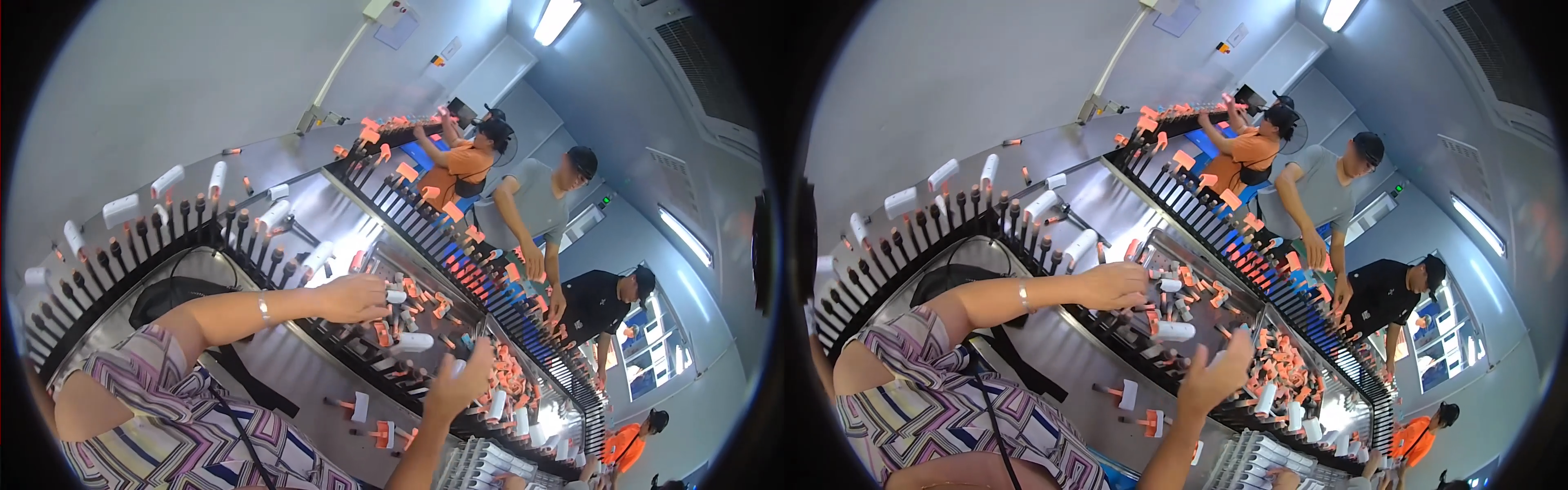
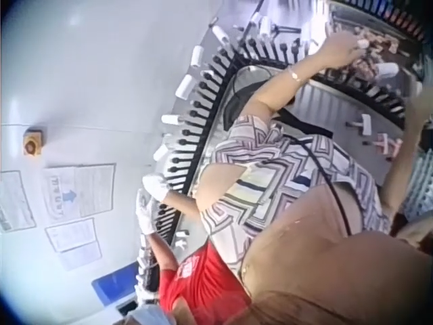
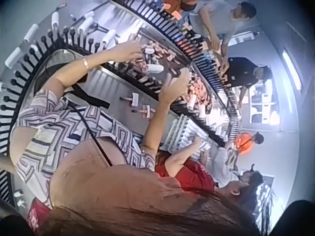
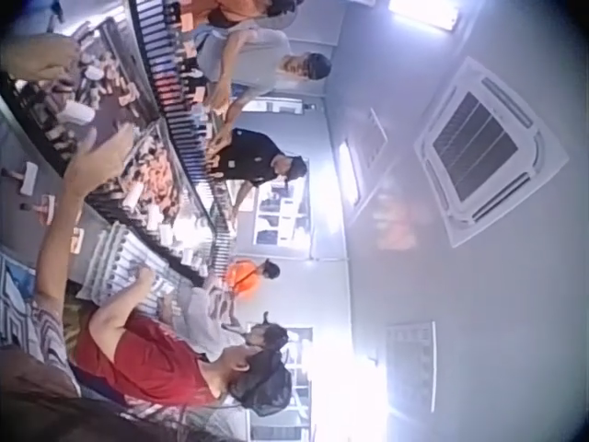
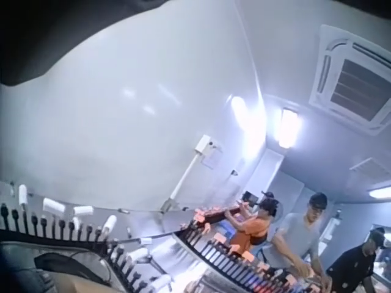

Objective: Assembling small plastic components onto a moving conveyor belt system in a factory setting.

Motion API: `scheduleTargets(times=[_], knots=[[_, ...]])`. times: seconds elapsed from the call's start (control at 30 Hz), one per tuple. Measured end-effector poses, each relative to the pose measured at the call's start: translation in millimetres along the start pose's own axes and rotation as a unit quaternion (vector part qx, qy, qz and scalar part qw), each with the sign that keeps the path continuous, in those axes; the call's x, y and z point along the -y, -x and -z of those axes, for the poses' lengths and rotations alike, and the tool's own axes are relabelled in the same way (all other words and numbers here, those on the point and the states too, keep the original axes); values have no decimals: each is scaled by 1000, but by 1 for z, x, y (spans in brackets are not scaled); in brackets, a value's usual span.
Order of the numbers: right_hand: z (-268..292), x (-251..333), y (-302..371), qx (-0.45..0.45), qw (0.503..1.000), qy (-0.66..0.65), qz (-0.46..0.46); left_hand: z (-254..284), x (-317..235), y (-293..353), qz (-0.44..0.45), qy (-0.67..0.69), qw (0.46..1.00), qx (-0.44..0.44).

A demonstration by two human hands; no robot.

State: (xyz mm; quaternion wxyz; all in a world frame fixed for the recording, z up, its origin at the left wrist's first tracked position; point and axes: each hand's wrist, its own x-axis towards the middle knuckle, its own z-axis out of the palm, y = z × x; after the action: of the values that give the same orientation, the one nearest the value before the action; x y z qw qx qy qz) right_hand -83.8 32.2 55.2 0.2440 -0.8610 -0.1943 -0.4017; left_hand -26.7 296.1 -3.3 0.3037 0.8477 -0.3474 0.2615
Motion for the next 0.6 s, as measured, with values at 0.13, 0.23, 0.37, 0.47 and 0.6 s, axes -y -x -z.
scheduleTargets(times=[0.13, 0.23, 0.37, 0.47, 0.6], knots=[[-13, -53, 20, 76, 997, 8, 28, 14, 0, 7, 49, -85, 995, 20], [-20, -53, 39, 182, 982, 5, 49, 21, -12, 17, 76, -159, 984, 12], [8, -23, 16, 146, 988, 40, 42, 25, -47, 1, 30, -162, 980, -110], [50, -40, -11, -53, 995, 62, -51, 26, -84, -35, -24, -91, 988, -125], [85, -84, -22, -195, 950, 243, -31, -5, -117, -69, -112, -30, 984, -137]])
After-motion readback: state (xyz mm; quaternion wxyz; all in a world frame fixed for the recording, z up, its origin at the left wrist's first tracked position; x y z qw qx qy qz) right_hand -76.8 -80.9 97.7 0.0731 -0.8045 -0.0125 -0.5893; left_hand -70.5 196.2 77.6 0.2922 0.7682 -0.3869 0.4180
